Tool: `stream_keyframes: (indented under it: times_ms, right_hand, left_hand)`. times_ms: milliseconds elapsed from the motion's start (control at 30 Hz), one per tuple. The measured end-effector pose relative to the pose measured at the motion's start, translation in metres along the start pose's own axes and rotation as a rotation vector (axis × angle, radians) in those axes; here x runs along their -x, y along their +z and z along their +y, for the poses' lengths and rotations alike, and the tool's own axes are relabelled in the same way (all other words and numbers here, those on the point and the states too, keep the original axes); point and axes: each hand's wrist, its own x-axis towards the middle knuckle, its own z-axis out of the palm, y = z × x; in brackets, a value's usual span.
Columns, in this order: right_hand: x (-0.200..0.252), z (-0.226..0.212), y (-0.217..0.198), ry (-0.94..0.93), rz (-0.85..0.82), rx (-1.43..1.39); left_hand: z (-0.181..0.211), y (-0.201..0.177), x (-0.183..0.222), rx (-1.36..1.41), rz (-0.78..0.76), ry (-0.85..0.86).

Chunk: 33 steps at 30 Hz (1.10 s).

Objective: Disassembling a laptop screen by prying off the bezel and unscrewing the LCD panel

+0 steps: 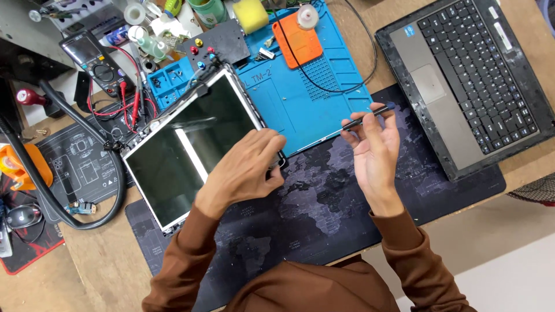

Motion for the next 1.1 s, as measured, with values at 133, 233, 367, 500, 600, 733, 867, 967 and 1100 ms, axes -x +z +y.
stream_keyframes:
  times_ms: [133, 233, 367, 500, 600, 733, 867, 967, 1100]
  right_hand:
    - [0.013, -0.009, 0.009, -0.083, -0.042, 0.008]
    - [0.021, -0.012, 0.017, -0.142, -0.060, 0.012]
    - [0.026, -0.015, 0.030, -0.190, -0.105, -0.011]
    - [0.028, -0.017, 0.044, -0.213, -0.150, -0.021]
    - [0.028, -0.018, 0.049, -0.212, -0.169, -0.020]
    - [0.025, -0.016, 0.048, -0.213, -0.189, -0.011]
    - [0.025, -0.014, 0.049, -0.207, -0.191, -0.007]
    - [0.024, -0.013, 0.048, -0.206, -0.187, -0.001]
    - [0.021, -0.011, 0.046, -0.209, -0.178, 0.011]
  left_hand:
    - [0.016, -0.032, 0.001, 0.035, 0.048, 0.013]
    - [0.022, -0.048, 0.008, 0.021, 0.090, 0.011]
    - [0.022, -0.055, 0.017, 0.035, 0.122, 0.018]
    - [0.026, -0.058, 0.016, 0.046, 0.143, 0.031]
    - [0.024, -0.057, 0.017, 0.049, 0.155, 0.037]
    - [0.023, -0.055, 0.018, 0.056, 0.158, 0.044]
    - [0.023, -0.054, 0.016, 0.044, 0.164, 0.043]
    - [0.024, -0.053, 0.015, 0.045, 0.152, 0.034]
    - [0.025, -0.054, 0.011, 0.042, 0.146, 0.030]
